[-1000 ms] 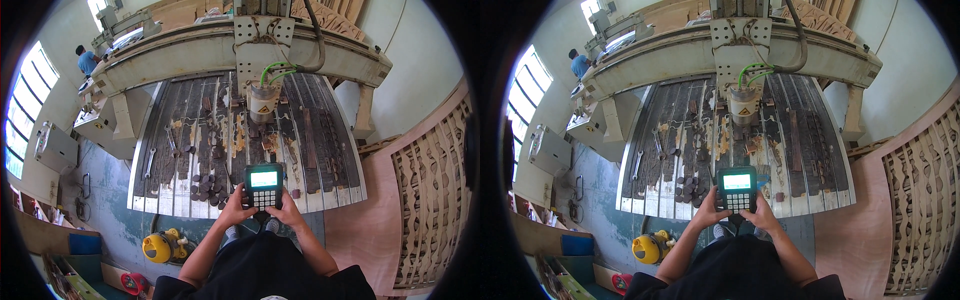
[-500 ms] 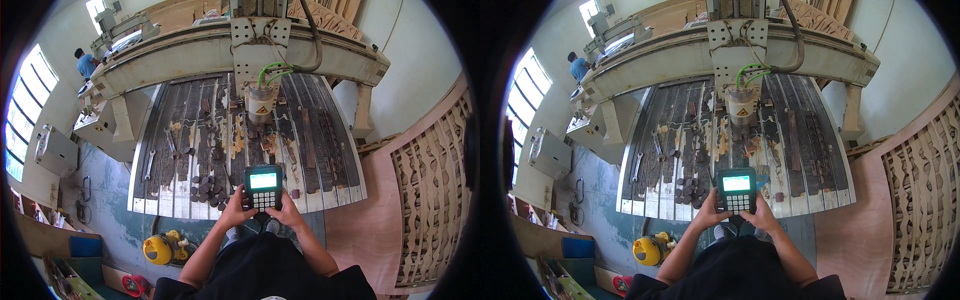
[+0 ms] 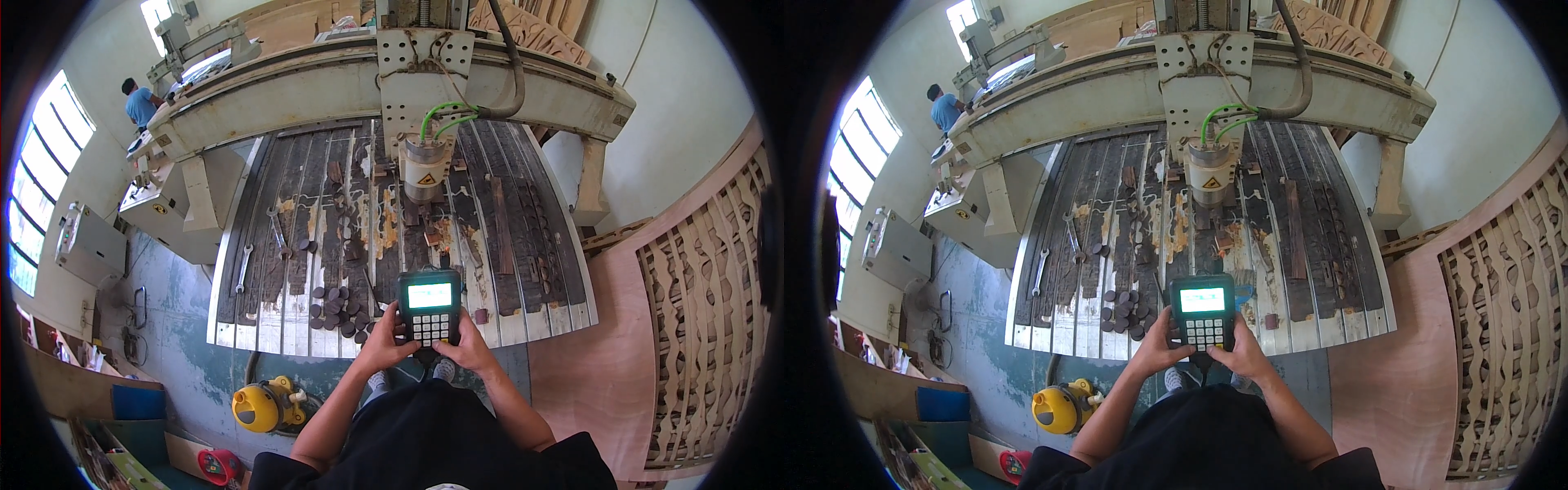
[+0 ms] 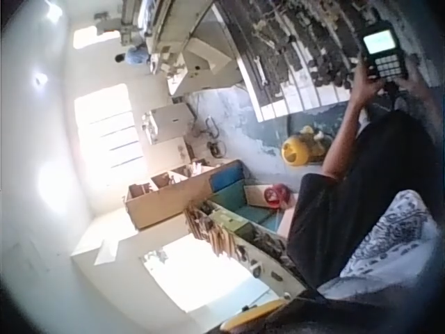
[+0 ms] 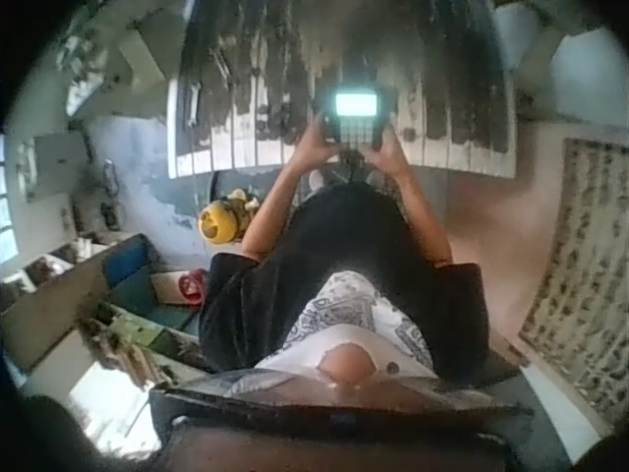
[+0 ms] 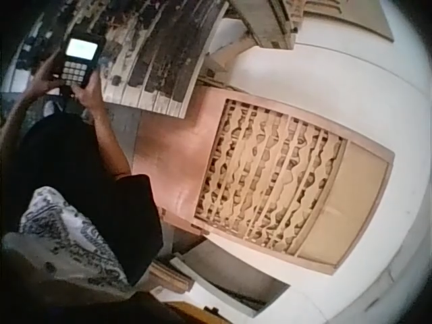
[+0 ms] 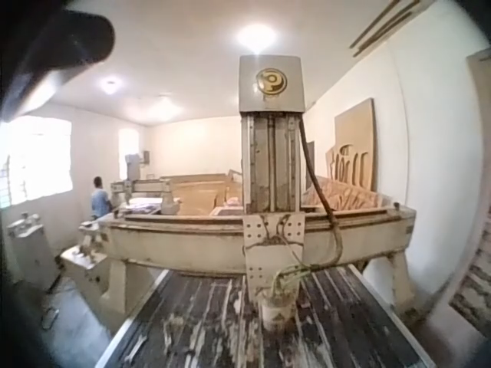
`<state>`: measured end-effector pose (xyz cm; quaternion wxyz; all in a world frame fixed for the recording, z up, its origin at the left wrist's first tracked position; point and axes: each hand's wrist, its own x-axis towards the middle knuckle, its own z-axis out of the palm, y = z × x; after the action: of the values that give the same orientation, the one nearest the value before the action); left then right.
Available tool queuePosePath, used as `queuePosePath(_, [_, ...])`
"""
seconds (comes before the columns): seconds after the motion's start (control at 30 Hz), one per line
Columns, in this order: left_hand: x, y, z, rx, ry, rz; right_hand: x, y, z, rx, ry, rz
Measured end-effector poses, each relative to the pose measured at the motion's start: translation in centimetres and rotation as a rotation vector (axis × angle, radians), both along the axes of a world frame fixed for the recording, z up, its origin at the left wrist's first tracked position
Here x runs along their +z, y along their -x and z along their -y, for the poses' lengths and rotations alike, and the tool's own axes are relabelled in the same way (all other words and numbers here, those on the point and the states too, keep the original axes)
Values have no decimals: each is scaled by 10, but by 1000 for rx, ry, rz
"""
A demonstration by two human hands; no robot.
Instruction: Adjusting wooden blocks on a CNC machine bed, using a handheld controller to operate the machine, and cleaning wooden parts with a brush.
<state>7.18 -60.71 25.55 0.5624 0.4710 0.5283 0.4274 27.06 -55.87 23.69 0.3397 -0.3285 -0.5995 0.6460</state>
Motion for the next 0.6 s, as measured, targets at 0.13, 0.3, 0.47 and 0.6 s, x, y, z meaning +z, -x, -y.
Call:
queuePosePath(0.13, [-7, 0, 1, 7, 0, -3, -3, 0, 0, -11, -43, 29])
queuePosePath(0.3, [-2, 1, 2, -5, 6, 7, 1, -1, 1, -3, -27, 27])
queuePosePath(0.47, [1, -1, 2, -6, 25, 6, 0, 1, 3, -14, 13, -25])
queuePosePath(0.6, [-2, 0, 3, -4, 8, -80, 3, 2, 5, -17, 22, -38])
